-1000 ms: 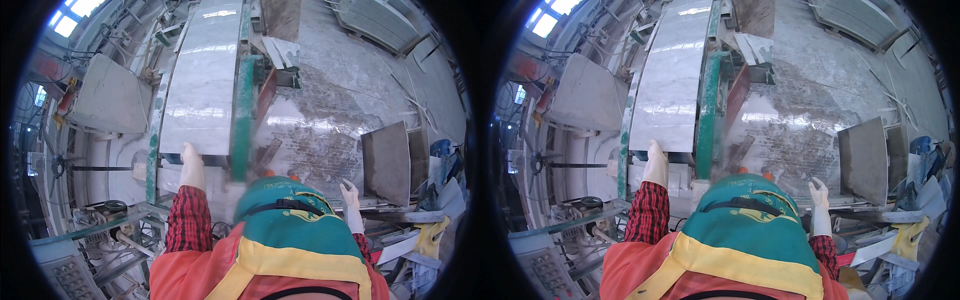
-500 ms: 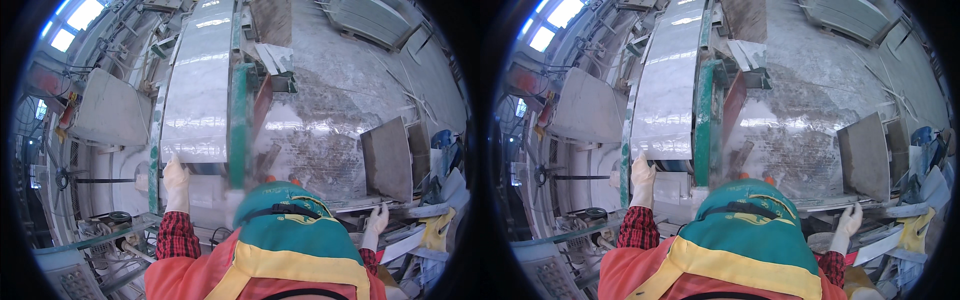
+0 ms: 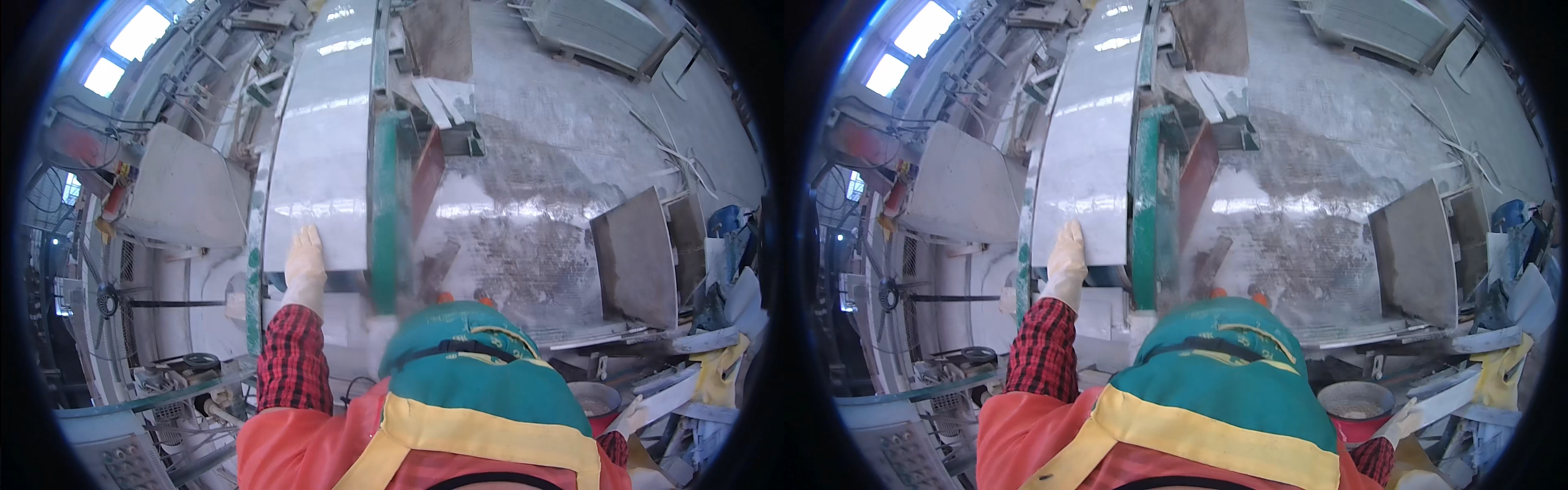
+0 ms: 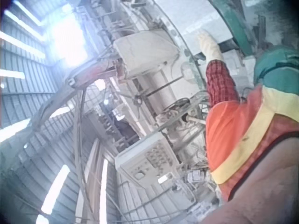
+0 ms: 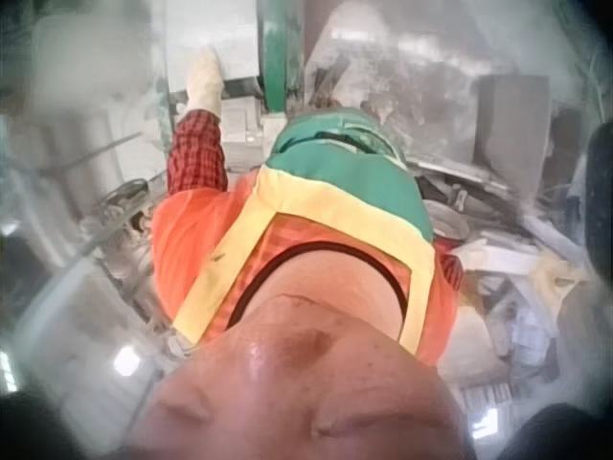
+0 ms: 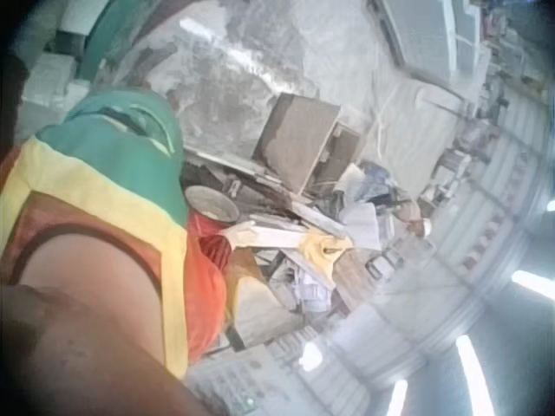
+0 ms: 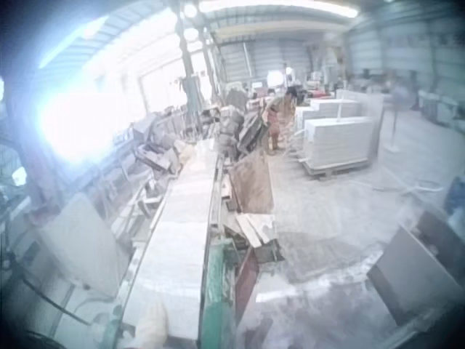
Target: The person manually guides large rectangular stone slabs through a wet grinding machine, pressing the slab edges against the rotating belt to smooth them. The person repeatedly feeds slabs into the machine and removes them, handling them with gloved hands in a factory setting.
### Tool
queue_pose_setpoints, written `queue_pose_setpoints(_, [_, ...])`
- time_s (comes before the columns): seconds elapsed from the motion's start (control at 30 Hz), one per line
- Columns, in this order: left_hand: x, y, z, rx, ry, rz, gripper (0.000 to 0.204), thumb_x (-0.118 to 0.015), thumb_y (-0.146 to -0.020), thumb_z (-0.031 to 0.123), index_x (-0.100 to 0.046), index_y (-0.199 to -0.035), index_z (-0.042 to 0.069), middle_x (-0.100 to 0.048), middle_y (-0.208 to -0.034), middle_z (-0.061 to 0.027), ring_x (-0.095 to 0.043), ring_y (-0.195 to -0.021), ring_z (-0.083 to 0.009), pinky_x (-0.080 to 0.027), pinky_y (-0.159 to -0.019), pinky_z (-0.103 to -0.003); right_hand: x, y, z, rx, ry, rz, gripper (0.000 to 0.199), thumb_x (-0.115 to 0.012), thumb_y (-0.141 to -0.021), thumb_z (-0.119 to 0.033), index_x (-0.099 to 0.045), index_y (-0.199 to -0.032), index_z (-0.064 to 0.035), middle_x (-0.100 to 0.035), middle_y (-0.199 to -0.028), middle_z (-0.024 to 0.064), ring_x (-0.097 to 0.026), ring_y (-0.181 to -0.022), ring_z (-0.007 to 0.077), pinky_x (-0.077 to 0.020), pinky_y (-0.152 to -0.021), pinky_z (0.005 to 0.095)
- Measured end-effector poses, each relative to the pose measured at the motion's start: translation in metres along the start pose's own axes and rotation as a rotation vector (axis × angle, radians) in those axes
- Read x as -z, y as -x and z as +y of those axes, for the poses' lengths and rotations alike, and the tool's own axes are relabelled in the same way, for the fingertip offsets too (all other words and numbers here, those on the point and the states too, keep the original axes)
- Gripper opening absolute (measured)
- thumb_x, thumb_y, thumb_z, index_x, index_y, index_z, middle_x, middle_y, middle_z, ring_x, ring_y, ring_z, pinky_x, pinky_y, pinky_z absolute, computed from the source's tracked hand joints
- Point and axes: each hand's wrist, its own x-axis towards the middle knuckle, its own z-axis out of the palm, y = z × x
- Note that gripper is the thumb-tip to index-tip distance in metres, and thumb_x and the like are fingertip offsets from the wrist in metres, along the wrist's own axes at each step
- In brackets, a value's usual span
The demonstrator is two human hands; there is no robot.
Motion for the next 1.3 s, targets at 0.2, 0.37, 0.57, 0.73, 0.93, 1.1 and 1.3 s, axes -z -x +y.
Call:
queue_pose_setpoints(0.2, [-0.007, -0.013, -0.009, -0.001, -0.032, -0.045, 0.067, -0.054, -0.090, 0.000, -0.030, -0.153, 0.003, -0.034, -0.159, -0.0176, -0.039, -0.144, -0.0311, -0.040, -0.114, -0.038, 0.027, 0.037, 0.006, 0.467, 0.232, 0.464, 0.030, -0.064, -0.090, -0.033, -0.074, -0.097, -0.0047, -0.067, -0.084, 0.0195, -0.066, -0.077, 0.0359, -0.0558, -0.071, 0.0501])
queue_pose_setpoints(0.37, [0.002, -0.014, -0.010, 0.084, 0.078, -0.149, 0.076, -0.057, -0.088, -0.002, -0.023, -0.156, 0.006, -0.027, -0.163, -0.0133, -0.031, -0.149, -0.0305, -0.033, -0.120, -0.037, 0.099, 0.048, -0.110, 0.540, 0.240, 0.630, 0.026, -0.068, -0.087, -0.029, -0.075, -0.096, -0.0051, -0.067, -0.079, 0.0187, -0.067, -0.072, 0.0351, -0.0570, -0.067, 0.0513])
queue_pose_setpoints(0.57, [0.013, -0.016, 0.000, 0.051, 0.068, -0.154, 0.089, -0.072, -0.082, 0.003, -0.023, -0.156, 0.007, -0.027, -0.164, -0.0121, -0.032, -0.148, -0.0299, -0.033, -0.120, -0.035, 0.120, 0.072, -0.117, 0.425, 0.253, 0.595, 0.030, -0.066, -0.088, -0.031, -0.074, -0.098, -0.0042, -0.066, -0.084, 0.0197, -0.066, -0.076, 0.0360, -0.0558, -0.069, 0.0524])
queue_pose_setpoints(0.73, [0.014, -0.017, -0.004, 0.054, 0.052, -0.202, 0.098, -0.078, -0.077, 0.006, -0.021, -0.157, 0.007, -0.025, -0.164, -0.0128, -0.031, -0.149, -0.0296, -0.033, -0.120, -0.035, 0.138, 0.072, -0.124, 0.400, 0.243, 0.563, 0.033, -0.064, -0.089, -0.033, -0.072, -0.101, -0.0035, -0.065, -0.087, 0.0205, -0.065, -0.080, 0.0367, -0.0548, -0.072, 0.0533])
queue_pose_setpoints(0.93, [0.015, -0.020, -0.002, 0.060, 0.063, -0.221, 0.098, -0.077, -0.078, 0.005, -0.019, -0.157, 0.008, -0.022, -0.166, -0.0123, -0.028, -0.150, -0.0290, -0.031, -0.121, -0.034, 0.141, 0.074, -0.124, 0.351, 0.254, 0.522, 0.036, -0.062, -0.090, -0.035, -0.071, -0.104, -0.0026, -0.064, -0.092, 0.0215, -0.064, -0.084, 0.0376, -0.0537, -0.074, 0.0545])
queue_pose_setpoints(1.1, [0.017, -0.021, -0.003, 0.070, 0.064, -0.216, 0.098, -0.076, -0.079, 0.005, -0.018, -0.158, 0.009, -0.021, -0.166, -0.0112, -0.027, -0.151, -0.0288, -0.030, -0.122, -0.034, 0.139, 0.078, -0.127, 0.300, 0.255, 0.486, 0.040, -0.061, -0.090, -0.037, -0.069, -0.106, -0.0019, -0.063, -0.095, 0.0223, -0.063, -0.087, 0.0384, -0.0527, -0.076, 0.0554])
queue_pose_setpoints(1.3, [0.012, -0.025, -0.005, 0.065, 0.067, -0.233, 0.101, -0.076, -0.079, 0.006, -0.015, -0.159, 0.009, -0.019, -0.167, -0.0107, -0.026, -0.151, -0.0288, -0.029, -0.122, -0.034, 0.141, 0.084, -0.130, 0.236, 0.259, 0.447, 0.043, -0.058, -0.091, -0.039, -0.068, -0.109, -0.0010, -0.062, -0.100, 0.0232, -0.062, -0.092, 0.0393, -0.0515, -0.079, 0.0566])
